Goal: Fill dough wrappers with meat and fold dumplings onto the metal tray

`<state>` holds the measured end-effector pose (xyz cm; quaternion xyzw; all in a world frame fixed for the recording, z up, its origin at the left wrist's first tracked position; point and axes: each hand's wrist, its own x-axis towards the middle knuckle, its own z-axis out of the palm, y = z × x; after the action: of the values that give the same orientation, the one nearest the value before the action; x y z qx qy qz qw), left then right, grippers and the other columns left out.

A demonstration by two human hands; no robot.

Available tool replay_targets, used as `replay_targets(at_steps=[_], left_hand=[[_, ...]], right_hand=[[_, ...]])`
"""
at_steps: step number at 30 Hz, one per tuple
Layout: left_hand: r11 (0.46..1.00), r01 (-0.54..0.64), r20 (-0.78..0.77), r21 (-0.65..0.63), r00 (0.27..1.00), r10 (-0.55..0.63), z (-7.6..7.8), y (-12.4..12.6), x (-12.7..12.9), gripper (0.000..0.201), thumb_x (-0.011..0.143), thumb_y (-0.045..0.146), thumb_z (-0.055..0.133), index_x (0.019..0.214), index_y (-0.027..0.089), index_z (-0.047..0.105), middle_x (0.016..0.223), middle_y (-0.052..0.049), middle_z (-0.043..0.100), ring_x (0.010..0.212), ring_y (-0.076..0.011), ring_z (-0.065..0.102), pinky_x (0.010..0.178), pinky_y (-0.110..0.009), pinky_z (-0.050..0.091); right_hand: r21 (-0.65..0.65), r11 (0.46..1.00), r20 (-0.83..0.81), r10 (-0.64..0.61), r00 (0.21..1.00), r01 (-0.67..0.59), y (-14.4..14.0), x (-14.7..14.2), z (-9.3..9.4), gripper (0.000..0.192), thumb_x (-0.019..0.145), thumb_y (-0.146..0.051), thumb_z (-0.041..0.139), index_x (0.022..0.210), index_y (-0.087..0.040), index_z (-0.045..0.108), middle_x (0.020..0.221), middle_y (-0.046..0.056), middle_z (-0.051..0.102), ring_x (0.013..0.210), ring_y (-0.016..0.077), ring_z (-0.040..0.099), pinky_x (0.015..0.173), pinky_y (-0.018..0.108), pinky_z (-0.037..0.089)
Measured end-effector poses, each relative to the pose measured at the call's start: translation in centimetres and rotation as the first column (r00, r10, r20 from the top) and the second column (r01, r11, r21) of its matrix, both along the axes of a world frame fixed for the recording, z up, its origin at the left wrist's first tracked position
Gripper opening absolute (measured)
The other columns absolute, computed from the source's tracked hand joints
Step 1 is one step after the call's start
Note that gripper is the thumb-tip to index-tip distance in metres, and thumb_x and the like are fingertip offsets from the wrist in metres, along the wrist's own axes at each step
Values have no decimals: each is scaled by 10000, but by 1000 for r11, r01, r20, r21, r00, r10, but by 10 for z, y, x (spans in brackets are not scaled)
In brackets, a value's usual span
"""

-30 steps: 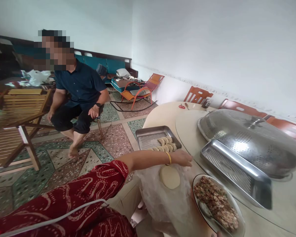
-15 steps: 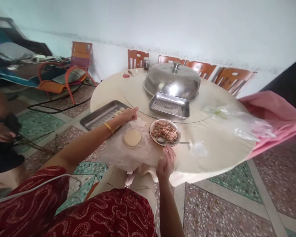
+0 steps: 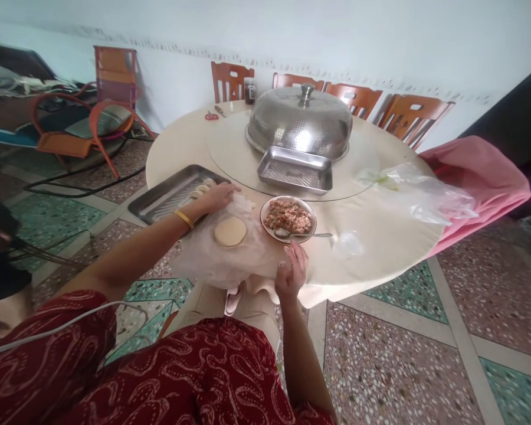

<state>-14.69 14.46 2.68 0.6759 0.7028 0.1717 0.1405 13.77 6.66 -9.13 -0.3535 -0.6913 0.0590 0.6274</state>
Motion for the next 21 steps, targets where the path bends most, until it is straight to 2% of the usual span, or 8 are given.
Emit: replay_targets(at_steps=[5, 8, 11, 12, 15, 17, 21], left_hand=[[998, 35, -83, 54, 996, -30, -1, -17, 1, 320, 930, 212, 422, 1080, 165, 701, 1055, -86, 700, 1009, -214, 594, 926, -311, 407], [993, 110, -127, 42, 986, -104, -2, -30, -3, 331, 856, 100, 433, 984, 184, 727, 1045, -66, 685, 1050, -212, 558, 970, -317, 369], [986, 169, -154, -3, 974, -168, -5, -46, -8, 308, 799, 46, 434, 769, 155, 720, 898, -58, 666, 989, -199, 544, 964, -327, 352], [986, 169, -162, -7, 972, -168, -5, -52, -10, 292, 813, 66, 439, 757, 145, 714, 866, -62, 652, 973, -201, 538, 960, -339, 348], [986, 169, -179, 14, 970, -164, -4, -69, -11, 225, 862, 220, 525, 957, 160, 720, 952, -76, 629, 1035, -239, 515, 987, -386, 316], [978, 207, -176, 9, 963, -203, -2, -78, -9, 265, 827, 316, 621, 1051, 202, 705, 1031, -64, 614, 1085, -257, 502, 1007, -394, 298], [932, 354, -162, -78, 918, -362, -1, -85, -1, 221, 790, 294, 661, 990, 219, 721, 1040, -45, 608, 1077, -239, 498, 999, -375, 283]], right_hand=[[3, 1000, 9, -20, 1000, 20, 1, 0, 0, 284, 899, -236, 480, 1146, -199, 615, 1243, 161, 649, 1204, 303, 605, 945, 600, 517], [-3, 1000, 44, -5, 999, 5, 1, 1, 0, 291, 897, -240, 479, 1153, -207, 611, 1255, 152, 645, 1219, 304, 597, 965, 604, 505], [0, 1000, 90, 3, 996, -3, 1, 2, 0, 281, 892, -248, 488, 1142, -213, 612, 1249, 149, 644, 1208, 299, 602, 961, 599, 511], [-2, 1000, 101, 2, 995, -1, 1, 2, 0, 278, 893, -251, 485, 1136, -213, 613, 1247, 149, 644, 1201, 296, 604, 958, 595, 514], [-5, 1000, 113, -6, 994, 6, 1, 2, 1, 275, 903, -251, 472, 1134, -211, 615, 1251, 148, 639, 1194, 287, 601, 955, 578, 515], [0, 1000, 107, 3, 994, -3, 1, 2, 2, 279, 907, -243, 470, 1143, -211, 616, 1261, 144, 635, 1200, 283, 593, 962, 571, 510], [2, 1000, 102, 9, 995, -9, 1, 0, 7, 268, 907, -240, 481, 1133, -214, 623, 1267, 137, 632, 1207, 288, 586, 975, 580, 495]])
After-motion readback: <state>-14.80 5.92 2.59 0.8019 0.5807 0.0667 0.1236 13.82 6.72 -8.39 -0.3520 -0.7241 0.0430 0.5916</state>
